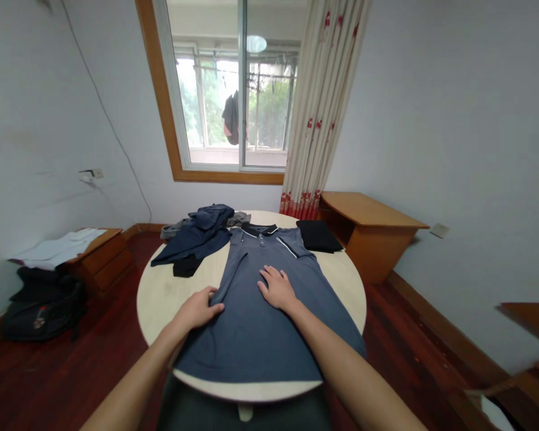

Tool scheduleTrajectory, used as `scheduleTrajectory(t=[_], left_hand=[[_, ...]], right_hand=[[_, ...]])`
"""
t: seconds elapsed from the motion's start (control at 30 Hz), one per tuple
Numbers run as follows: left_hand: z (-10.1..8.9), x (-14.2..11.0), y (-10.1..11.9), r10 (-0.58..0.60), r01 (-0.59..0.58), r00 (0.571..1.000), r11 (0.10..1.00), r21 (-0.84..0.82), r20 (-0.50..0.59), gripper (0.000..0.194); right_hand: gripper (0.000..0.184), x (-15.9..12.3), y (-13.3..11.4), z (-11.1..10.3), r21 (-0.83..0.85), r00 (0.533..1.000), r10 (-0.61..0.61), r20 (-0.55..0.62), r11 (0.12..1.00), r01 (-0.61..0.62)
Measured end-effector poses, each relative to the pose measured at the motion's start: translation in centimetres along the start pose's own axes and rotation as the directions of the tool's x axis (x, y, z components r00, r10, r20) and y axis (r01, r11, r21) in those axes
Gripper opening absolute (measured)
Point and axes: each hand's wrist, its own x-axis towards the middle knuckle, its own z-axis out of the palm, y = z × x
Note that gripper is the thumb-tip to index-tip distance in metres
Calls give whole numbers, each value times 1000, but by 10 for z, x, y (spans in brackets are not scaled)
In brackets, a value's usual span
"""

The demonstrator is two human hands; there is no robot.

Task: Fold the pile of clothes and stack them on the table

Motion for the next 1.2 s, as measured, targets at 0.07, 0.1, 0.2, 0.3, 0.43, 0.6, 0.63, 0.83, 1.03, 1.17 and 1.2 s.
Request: scheduleTrajectory(t=[0.07, 0.1, 0.2, 0.3, 0.43, 0.6, 0.63, 0.83, 1.03, 1.17, 1.2], left_hand=[[-4, -19, 1, -20, 22, 999, 999, -49, 37, 58], [-5, -28, 4, -17, 20, 999, 998, -66, 46, 55], [-5, -53, 25, 59, -53, 997, 991, -122, 50, 43], [5, -70, 53, 173, -158, 983, 968, -196, 60, 38], [22, -82, 70, 248, -199, 956, 940, -278, 155, 48], [20, -98, 56, 277, -243, 944, 951, -189, 180, 53], [17, -102, 52, 302, -276, 937, 948, -161, 175, 55], [17, -112, 38, 388, -372, 907, 921, -119, 164, 45], [30, -108, 28, 496, -482, 864, 865, -140, 91, 11], [34, -105, 23, 574, -560, 818, 808, -180, 31, 18], [34, -105, 22, 586, -573, 810, 797, -190, 21, 19]], right_hand=[[50, -4, 5, 4, 33, 1000, -8, -19, 999, 9], [49, -5, 7, 6, 45, 1000, -10, -21, 999, 11], [48, -4, 8, 6, 60, 999, -14, -44, 998, 16], [48, -3, 8, 5, 61, 998, -20, -63, 998, 23], [46, -4, 9, 7, 58, 998, -21, -66, 998, 24], [41, 1, 7, 5, 25, 996, -17, -92, 1000, 20], [39, 5, 5, 4, 13, 996, -8, -87, 1000, 9], [53, 54, -16, -2, 43, 995, -76, 62, 996, 74], [71, 106, -28, 7, -22, 987, -32, 158, 999, 36], [66, 122, -26, 10, -28, 988, 16, 153, 1000, -12], [65, 122, -25, 11, -30, 990, 22, 141, 999, -18]])
